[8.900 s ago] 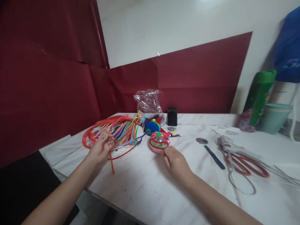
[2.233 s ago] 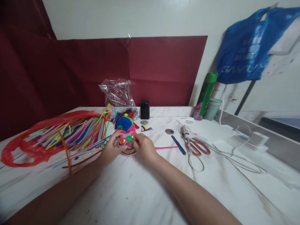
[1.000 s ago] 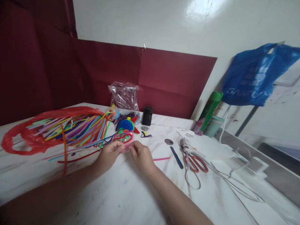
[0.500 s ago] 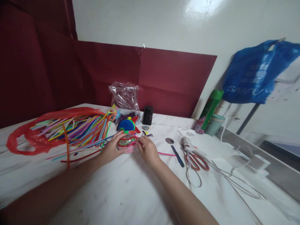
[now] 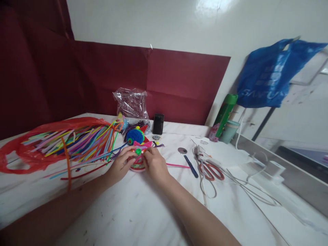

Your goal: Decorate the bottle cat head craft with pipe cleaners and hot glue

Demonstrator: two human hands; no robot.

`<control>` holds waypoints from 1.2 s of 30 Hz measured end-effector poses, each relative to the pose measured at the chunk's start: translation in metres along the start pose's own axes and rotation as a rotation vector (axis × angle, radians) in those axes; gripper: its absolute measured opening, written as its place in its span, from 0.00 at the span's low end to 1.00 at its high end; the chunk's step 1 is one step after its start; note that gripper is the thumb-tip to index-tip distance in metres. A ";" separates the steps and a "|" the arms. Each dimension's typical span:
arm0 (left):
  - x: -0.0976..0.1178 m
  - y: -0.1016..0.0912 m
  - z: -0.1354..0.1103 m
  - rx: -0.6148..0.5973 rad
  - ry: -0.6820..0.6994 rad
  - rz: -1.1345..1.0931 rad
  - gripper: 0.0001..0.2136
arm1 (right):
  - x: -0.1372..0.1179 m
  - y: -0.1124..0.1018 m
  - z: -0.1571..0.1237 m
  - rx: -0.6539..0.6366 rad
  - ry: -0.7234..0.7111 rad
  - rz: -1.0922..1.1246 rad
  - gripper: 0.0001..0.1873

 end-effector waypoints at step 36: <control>0.006 -0.005 0.001 0.017 0.013 0.077 0.14 | -0.005 0.007 -0.012 0.094 0.179 0.042 0.10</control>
Point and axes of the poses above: each hand's wrist, its own z-axis towards the middle knuckle, its own y-axis out of the palm, x = y × z, the point moved 8 cm from there along z, towards the middle knuckle, and after that the axes turned 7 degrees about x, right-handed, at the moved point
